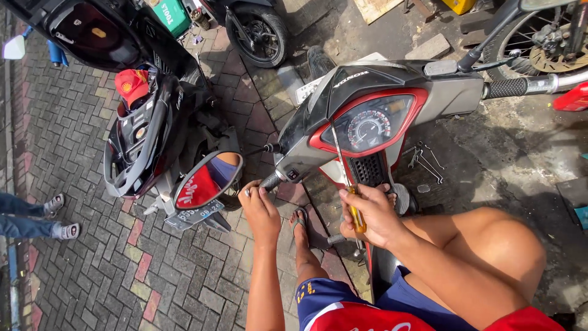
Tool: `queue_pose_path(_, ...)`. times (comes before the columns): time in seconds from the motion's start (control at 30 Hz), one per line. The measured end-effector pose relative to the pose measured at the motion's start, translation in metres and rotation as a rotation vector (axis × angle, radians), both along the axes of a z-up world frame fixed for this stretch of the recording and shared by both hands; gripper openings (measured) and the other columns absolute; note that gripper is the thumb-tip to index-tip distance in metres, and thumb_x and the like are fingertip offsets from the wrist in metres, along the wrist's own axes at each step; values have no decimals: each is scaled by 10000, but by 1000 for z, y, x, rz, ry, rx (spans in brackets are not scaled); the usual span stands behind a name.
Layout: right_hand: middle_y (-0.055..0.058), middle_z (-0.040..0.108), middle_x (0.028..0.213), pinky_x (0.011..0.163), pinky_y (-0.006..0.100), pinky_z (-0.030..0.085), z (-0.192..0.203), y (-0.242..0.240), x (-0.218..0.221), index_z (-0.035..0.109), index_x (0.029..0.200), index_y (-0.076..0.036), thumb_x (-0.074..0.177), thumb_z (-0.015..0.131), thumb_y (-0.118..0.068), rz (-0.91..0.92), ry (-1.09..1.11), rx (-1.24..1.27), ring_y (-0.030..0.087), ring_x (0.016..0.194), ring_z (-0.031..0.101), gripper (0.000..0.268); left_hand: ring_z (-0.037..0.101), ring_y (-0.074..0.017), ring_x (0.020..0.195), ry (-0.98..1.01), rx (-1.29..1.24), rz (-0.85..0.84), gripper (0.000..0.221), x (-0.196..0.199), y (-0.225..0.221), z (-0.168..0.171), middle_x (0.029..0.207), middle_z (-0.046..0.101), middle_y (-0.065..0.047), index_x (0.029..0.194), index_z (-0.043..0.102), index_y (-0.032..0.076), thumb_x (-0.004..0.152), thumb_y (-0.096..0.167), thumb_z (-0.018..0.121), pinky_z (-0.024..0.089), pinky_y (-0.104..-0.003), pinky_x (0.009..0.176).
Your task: The person is using a screwdriver to remove screws from the speedometer housing of a motorcycle and then prying the cover off.
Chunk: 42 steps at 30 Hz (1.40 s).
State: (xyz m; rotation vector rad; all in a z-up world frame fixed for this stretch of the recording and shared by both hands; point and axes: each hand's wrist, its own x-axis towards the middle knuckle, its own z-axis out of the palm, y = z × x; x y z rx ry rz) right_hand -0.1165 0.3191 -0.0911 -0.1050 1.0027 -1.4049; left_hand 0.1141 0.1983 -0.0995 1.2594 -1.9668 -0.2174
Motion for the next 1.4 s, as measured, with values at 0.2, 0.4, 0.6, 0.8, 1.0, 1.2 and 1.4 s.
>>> queue_pose_path(0.2,152,627,774,419,317,504,-12,-4,-5,609,1013,17,1006,664,-187,90,41,13,193,543,596,212,558,-375,1082,50,65,41,282,-6,21,-8,1109,607,-167,835,498,35,1093,119,423,424,-438,1011)
queue_pose_path(0.4,111,489,776,333,259,386,-13,12,-23,494,1186,174,882,788,-40,59,439,-16,133,466,486,473,564,-391,1088,52,88,55,263,-1,32,-19,1109,617,-182,841,508,32,1086,96,439,430,-453,1005)
queue_pose_path(0.6,167,652,487,320,262,453,-16,11,-45,647,995,83,855,769,-18,-6,849,-75,180,327,604,212,554,-398,1089,20,145,45,248,1,43,-11,1152,613,-209,859,525,23,1085,90,450,419,-462,1014)
queue_pose_path(0.8,142,595,668,318,268,395,12,15,-42,668,918,14,1008,630,-89,110,72,-90,168,380,513,142,561,-398,1052,-48,195,38,284,5,49,-12,1162,629,-203,821,546,12,1081,98,468,430,-458,986)
queue_pose_path(1.0,5,390,704,298,147,311,-6,23,-54,562,864,-89,1110,481,-249,213,-739,-170,38,397,382,304,574,-382,1051,-120,206,64,257,3,50,-5,1159,637,-181,832,572,8,1065,89,496,470,-437,945)
queue_pose_path(1.2,157,559,720,254,219,355,31,14,-20,616,1016,70,1054,572,-120,76,-82,-145,105,337,466,199,601,-311,1093,-267,174,108,259,0,51,1,1174,642,-120,867,592,18,1072,153,510,527,-401,879)
queue_pose_path(1.4,114,532,716,294,264,319,31,8,-20,661,1333,-42,1057,493,-218,231,441,12,120,375,393,368,615,-431,989,-371,467,137,288,-41,70,72,1219,578,-161,1079,608,6,1062,224,420,550,-590,655)
